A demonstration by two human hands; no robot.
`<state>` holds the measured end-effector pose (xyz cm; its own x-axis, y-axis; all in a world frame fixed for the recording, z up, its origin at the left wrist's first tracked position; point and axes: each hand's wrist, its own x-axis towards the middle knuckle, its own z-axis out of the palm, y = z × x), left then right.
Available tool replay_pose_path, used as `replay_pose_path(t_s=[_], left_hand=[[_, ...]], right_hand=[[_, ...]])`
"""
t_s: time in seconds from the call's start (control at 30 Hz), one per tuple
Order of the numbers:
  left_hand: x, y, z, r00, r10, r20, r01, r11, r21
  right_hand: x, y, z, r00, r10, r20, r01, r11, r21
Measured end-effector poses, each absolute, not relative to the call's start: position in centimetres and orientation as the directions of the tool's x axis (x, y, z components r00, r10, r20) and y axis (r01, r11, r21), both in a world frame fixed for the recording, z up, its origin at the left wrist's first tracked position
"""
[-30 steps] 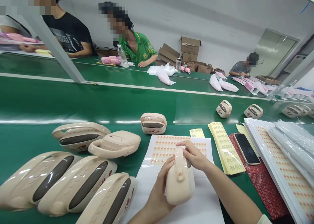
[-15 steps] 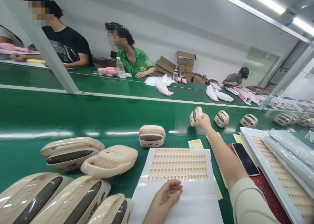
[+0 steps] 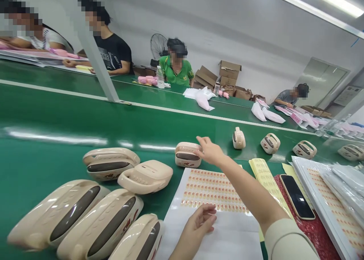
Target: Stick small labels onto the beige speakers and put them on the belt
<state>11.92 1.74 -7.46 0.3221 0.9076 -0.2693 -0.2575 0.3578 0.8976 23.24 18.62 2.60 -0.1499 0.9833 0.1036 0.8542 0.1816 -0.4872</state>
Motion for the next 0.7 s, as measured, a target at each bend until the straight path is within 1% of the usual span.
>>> replay_pose_path(t_s=[0.03, 0.1, 0.2, 0.3, 0.37, 0.43, 0.47, 0.53, 0.57, 0.6, 0.63, 0.67, 0.7], left_hand=[[12.0, 1.7, -7.6, 0.292, 0.923, -0.250, -0.285, 0.334, 0.898], [12.1, 1.8, -7.8, 0.238, 0.948, -0.209, -0.345, 0.284, 0.894], [12.4, 2.3, -7.9, 0.128, 0.979, -0.159, -0.439, 0.200, 0.876], [12.5, 2.4, -7.4, 0.042, 0.991, -0.128, -0.558, 0.129, 0.820], [12.1, 1.9, -6.8, 0.047, 0.992, -0.118, -0.650, 0.120, 0.751], [11.5, 1.0, -6.1, 0.114, 0.984, -0.137, -0.702, 0.177, 0.690], [11.2, 0.5, -5.8, 0.161, 0.974, -0.162, -0.703, 0.228, 0.673], [10.7, -0.4, -5.5, 0.246, 0.946, -0.211, -0.676, 0.323, 0.663], [10.5, -0.7, -5.4, 0.276, 0.933, -0.230, -0.659, 0.358, 0.662], [10.4, -0.8, -5.4, 0.297, 0.924, -0.242, -0.647, 0.381, 0.661], [10.4, -0.9, -5.4, 0.308, 0.917, -0.252, -0.641, 0.396, 0.658], [10.5, -0.8, -5.4, 0.309, 0.914, -0.263, -0.643, 0.405, 0.650], [10.5, -0.6, -5.5, 0.304, 0.911, -0.279, -0.653, 0.413, 0.635]], right_hand=[[22.2, 18.6, 2.3, -0.158, 0.985, 0.061, 0.841, 0.167, -0.514], [21.4, 18.5, 2.0, -0.067, 0.998, 0.011, 0.825, 0.061, -0.562], [23.0, 17.5, 2.4, 0.038, 0.999, -0.038, 0.775, -0.053, -0.630], [25.2, 14.5, 2.9, 0.055, 0.990, -0.134, 0.700, -0.133, -0.701], [25.9, 11.6, 2.9, -0.003, 0.970, -0.244, 0.611, -0.191, -0.768], [26.1, 8.7, 2.7, -0.139, 0.917, -0.374, 0.488, -0.265, -0.832], [26.1, 7.6, 2.5, -0.220, 0.882, -0.417, 0.432, -0.295, -0.852], [26.7, 6.1, 2.1, -0.335, 0.834, -0.439, 0.386, -0.303, -0.871], [27.2, 5.9, 1.9, -0.326, 0.846, -0.421, 0.397, -0.282, -0.873], [28.0, 6.1, 1.6, -0.246, 0.890, -0.384, 0.441, -0.250, -0.862], [28.9, 6.5, 1.3, -0.109, 0.940, -0.323, 0.513, -0.226, -0.828], [29.8, 7.0, 1.0, 0.047, 0.970, -0.239, 0.591, -0.220, -0.776], [30.7, 7.7, 0.5, 0.187, 0.971, -0.146, 0.660, -0.235, -0.714]])
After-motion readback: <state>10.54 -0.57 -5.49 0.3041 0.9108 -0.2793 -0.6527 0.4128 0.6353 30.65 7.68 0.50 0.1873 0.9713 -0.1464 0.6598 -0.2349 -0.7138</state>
